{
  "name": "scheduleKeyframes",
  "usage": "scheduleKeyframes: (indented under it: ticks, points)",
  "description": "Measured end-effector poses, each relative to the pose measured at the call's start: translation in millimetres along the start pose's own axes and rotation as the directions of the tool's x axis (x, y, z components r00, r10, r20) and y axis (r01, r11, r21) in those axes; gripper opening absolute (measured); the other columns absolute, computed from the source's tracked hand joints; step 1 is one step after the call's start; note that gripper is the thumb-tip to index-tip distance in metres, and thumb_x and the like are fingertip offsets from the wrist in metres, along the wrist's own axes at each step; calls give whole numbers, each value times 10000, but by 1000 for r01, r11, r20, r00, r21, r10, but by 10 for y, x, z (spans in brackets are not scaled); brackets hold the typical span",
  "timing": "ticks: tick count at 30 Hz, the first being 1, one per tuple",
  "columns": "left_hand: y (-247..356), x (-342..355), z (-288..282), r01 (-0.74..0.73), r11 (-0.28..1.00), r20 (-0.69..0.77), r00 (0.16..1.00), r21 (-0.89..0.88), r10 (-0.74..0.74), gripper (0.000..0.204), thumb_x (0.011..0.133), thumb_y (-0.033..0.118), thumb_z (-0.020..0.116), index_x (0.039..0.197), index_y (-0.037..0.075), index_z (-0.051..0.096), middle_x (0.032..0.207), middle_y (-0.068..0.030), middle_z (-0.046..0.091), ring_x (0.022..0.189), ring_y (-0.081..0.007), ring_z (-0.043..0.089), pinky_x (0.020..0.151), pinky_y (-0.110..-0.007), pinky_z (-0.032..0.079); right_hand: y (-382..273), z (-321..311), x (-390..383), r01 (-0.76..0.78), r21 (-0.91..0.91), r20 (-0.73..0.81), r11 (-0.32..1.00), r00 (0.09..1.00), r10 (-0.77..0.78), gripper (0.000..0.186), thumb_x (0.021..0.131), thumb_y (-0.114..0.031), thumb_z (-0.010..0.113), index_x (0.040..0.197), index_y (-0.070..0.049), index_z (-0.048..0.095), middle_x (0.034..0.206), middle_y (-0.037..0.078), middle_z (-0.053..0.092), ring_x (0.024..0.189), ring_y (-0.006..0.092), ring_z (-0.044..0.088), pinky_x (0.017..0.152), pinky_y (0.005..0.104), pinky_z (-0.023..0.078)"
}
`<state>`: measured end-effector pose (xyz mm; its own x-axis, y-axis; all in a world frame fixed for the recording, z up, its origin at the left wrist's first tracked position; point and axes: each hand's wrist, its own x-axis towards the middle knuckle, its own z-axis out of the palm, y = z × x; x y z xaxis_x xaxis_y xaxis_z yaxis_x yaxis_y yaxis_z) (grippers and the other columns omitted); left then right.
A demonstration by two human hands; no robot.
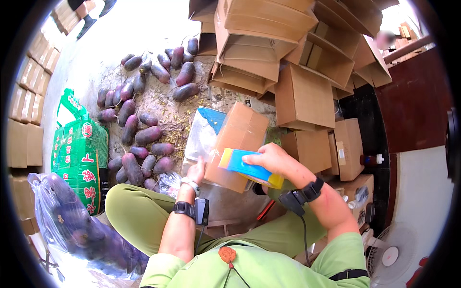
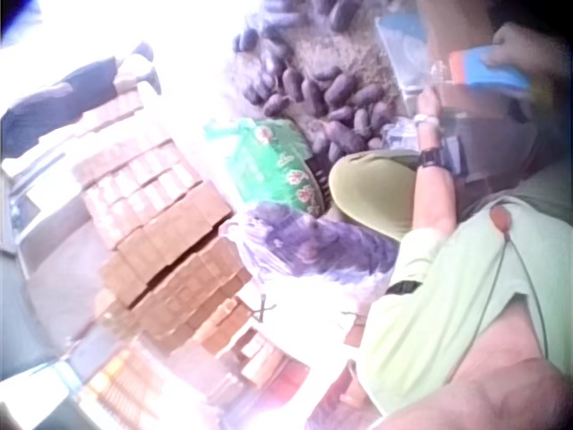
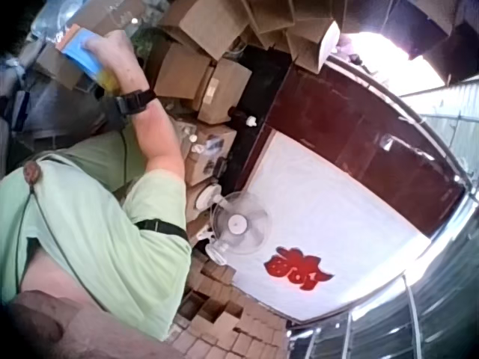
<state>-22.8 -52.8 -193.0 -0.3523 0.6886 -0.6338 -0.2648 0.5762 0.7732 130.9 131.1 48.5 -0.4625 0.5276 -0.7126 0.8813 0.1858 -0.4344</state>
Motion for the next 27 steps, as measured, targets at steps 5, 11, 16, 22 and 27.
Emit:
scheduleKeyframes:
  ticks: [5, 11, 16, 22, 27]
  points:
    - [741, -697, 147, -441, 897, 71, 896, 31, 438, 821, 784, 300, 724, 1443, 28, 316, 1459, -189, 352, 1345, -287, 356, 1086, -366, 308, 41, -54, -40, 32, 44, 3, 999, 999, -32, 585, 715, -491, 727, 917, 57, 692, 834, 153, 692, 753, 212, 661, 711, 327, 508]
    - [895, -777, 357, -504, 762, 89, 852, 406, 516, 1085, 559, 103, 851, 1474, 92, 268, 1452, -183, 347, 1338, -308, 352, 1095, -381, 314, 136, -68, -98, 111, 66, 53, 992, 992, -114, 619, 725, -520, 710, 958, 53, 685, 861, 160, 689, 778, 216, 658, 718, 332, 504]
    - [854, -739, 404, -511, 737, 66, 838, 442, 542, 1077, 577, 121, 856, 1475, 93, 262, 1416, -172, 399, 1303, -296, 400, 1073, -374, 347, 439, 19, -212, 189, 144, 29, 971, 980, -196, 652, 730, -555, 686, 969, 51, 676, 880, 175, 683, 797, 240, 659, 714, 344, 505]
    - [889, -717, 388, -505, 783, 116, 858, 362, 500, 1082, 609, 66, 834, 1493, 99, 212, 1428, -166, 398, 1298, -250, 402, 1062, -351, 358, 967, -98, -633, 234, 151, -32, 960, 972, -232, 638, 705, -596, 669, 951, -8, 690, 858, 170, 678, 796, 290, 659, 711, 361, 504]
    - [818, -658, 333, -479, 802, 150, 877, 357, 457, 1116, 629, -3, 808, 1513, 142, 143, 1454, -136, 358, 1285, -227, 402, 1051, -333, 369, 1816, -286, -1067, 188, 308, -31, 933, 982, -187, 525, 717, -465, 728, 930, 11, 668, 828, 110, 649, 760, 200, 614, 708, 326, 489]
